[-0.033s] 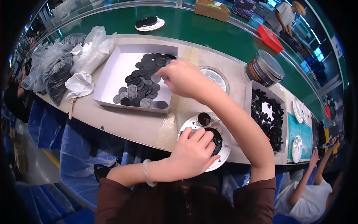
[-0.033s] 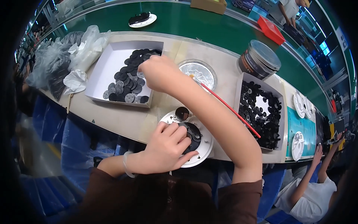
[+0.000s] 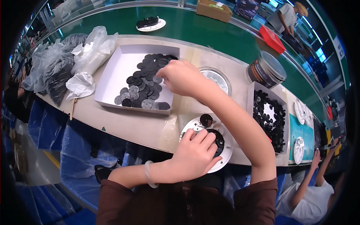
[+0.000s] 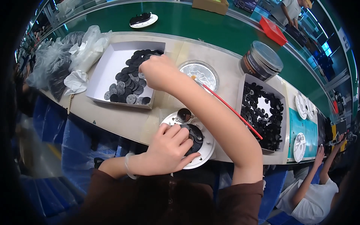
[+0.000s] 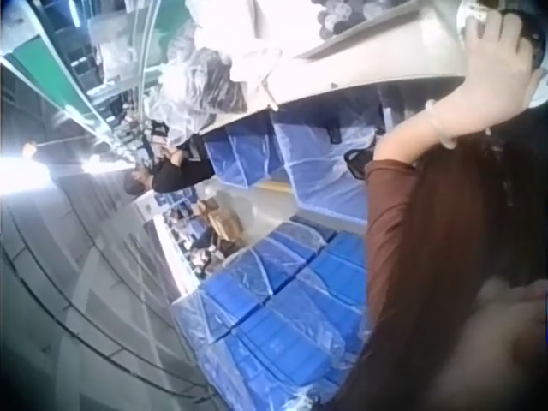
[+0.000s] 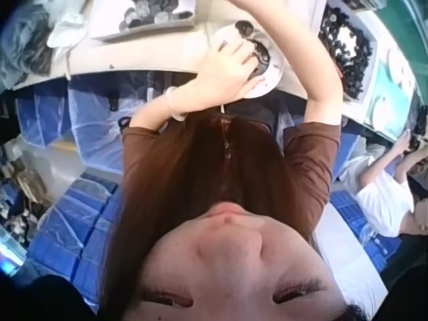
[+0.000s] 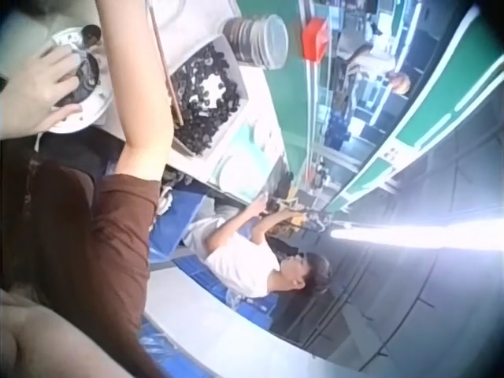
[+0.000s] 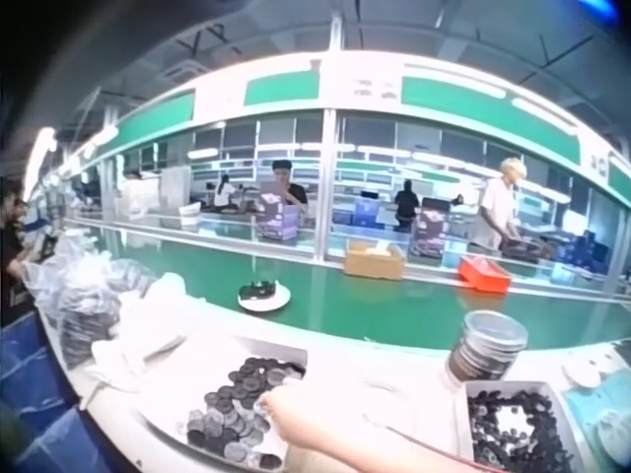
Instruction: The worker is assembling lamp components by mounting gears and circular plates onto a base and applying adhesive using a brush.
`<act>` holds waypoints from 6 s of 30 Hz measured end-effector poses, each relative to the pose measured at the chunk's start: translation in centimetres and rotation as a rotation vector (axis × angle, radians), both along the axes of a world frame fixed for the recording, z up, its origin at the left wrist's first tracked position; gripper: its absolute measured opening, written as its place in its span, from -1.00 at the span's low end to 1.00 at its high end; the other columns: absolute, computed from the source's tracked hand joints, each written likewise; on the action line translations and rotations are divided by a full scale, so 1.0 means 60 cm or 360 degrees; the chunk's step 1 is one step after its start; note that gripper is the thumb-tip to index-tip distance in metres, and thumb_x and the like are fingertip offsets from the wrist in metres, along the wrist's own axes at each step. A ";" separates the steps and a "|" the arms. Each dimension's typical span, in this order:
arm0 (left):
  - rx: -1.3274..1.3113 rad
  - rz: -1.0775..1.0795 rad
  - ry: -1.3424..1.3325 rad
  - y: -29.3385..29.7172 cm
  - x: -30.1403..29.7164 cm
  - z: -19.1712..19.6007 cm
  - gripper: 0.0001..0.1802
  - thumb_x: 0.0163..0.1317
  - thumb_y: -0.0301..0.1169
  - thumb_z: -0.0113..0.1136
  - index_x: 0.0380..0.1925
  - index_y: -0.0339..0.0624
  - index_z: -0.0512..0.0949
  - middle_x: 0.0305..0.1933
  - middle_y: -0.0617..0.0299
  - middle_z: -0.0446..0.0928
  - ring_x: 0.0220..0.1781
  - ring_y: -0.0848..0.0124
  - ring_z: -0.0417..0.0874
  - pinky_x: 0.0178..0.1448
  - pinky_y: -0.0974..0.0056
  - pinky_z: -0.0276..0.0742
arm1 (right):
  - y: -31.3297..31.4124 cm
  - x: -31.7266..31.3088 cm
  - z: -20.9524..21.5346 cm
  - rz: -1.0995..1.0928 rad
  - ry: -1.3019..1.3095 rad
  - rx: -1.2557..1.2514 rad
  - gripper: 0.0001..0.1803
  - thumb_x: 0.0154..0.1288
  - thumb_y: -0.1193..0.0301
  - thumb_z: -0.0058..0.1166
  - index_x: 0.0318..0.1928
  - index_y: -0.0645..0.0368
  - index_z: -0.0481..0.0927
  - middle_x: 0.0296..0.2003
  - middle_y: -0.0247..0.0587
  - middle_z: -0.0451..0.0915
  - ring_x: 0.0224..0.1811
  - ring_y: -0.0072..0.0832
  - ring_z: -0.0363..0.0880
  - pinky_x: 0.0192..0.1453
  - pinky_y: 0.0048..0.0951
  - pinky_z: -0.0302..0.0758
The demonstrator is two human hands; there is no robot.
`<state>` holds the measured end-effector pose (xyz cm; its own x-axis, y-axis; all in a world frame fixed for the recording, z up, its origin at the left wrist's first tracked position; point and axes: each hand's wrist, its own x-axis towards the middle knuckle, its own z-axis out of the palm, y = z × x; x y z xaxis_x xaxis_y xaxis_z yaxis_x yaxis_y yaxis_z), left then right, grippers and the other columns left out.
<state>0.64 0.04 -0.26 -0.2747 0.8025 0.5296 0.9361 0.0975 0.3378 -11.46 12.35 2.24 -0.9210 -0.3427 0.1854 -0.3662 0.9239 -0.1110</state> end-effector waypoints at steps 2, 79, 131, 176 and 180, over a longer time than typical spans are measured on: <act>0.0015 0.0013 -0.0017 -0.003 0.001 -0.004 -0.69 -0.17 -0.20 0.29 -0.62 -0.21 0.46 -0.45 0.21 0.33 -0.35 0.32 0.36 -0.29 0.26 0.20 | -0.011 -0.029 -0.006 -0.0036 -0.0130 0.0005 -0.71 -0.07 0.44 0.10 -0.22 0.09 0.58 -0.39 -0.25 0.58 -0.21 -0.30 0.50 -0.07 -0.29 0.42; -0.0245 0.0209 0.0291 0.007 0.005 0.011 -0.47 -0.17 -0.13 0.20 -0.18 -0.22 0.51 0.04 0.18 0.43 -0.16 0.28 0.31 -0.08 0.21 0.11 | 0.349 0.385 0.003 -0.1574 0.0066 -0.0524 -0.70 0.05 0.52 0.08 -0.13 0.21 0.53 -0.22 -0.20 0.59 -0.14 -0.44 0.54 -0.03 -0.47 0.40; -0.0014 0.0240 -0.0042 -0.005 0.008 -0.001 -0.54 -0.27 -0.25 0.39 -0.30 -0.13 0.53 -0.02 0.19 0.45 -0.09 0.18 0.30 0.01 0.21 0.22 | 0.106 0.337 0.016 -0.0854 -0.0017 -0.1527 -0.82 0.13 0.50 0.02 -0.22 0.22 0.46 -0.34 -0.39 0.51 -0.35 -0.75 0.43 -0.44 -0.74 0.33; 0.0076 0.0188 -0.0066 -0.004 0.006 -0.005 -0.52 -0.28 -0.27 0.41 -0.32 -0.19 0.47 -0.01 0.14 0.44 -0.09 0.19 0.32 -0.02 0.21 0.25 | 0.101 0.331 0.005 -0.0694 -0.1410 -0.2621 -0.75 0.30 0.36 -0.13 -0.40 0.33 0.42 -0.73 -0.19 0.47 -0.82 -0.64 0.36 -0.73 -0.70 0.26; 0.0075 0.0179 -0.0072 -0.004 0.005 -0.006 -0.51 -0.28 -0.27 0.41 -0.31 -0.20 0.47 -0.01 0.13 0.44 -0.09 0.19 0.32 -0.01 0.22 0.25 | 0.099 0.327 0.010 -0.0733 -0.1409 -0.2467 -0.76 0.27 0.37 -0.08 -0.47 0.28 0.45 -0.77 -0.33 0.42 -0.83 -0.72 0.29 -0.74 -0.75 0.15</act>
<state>0.93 -0.21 -0.65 -0.3862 0.7400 0.5507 0.9038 0.1842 0.3863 8.17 18.30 2.85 -0.8728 -0.0801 -0.4814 0.4876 -0.1847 -0.8533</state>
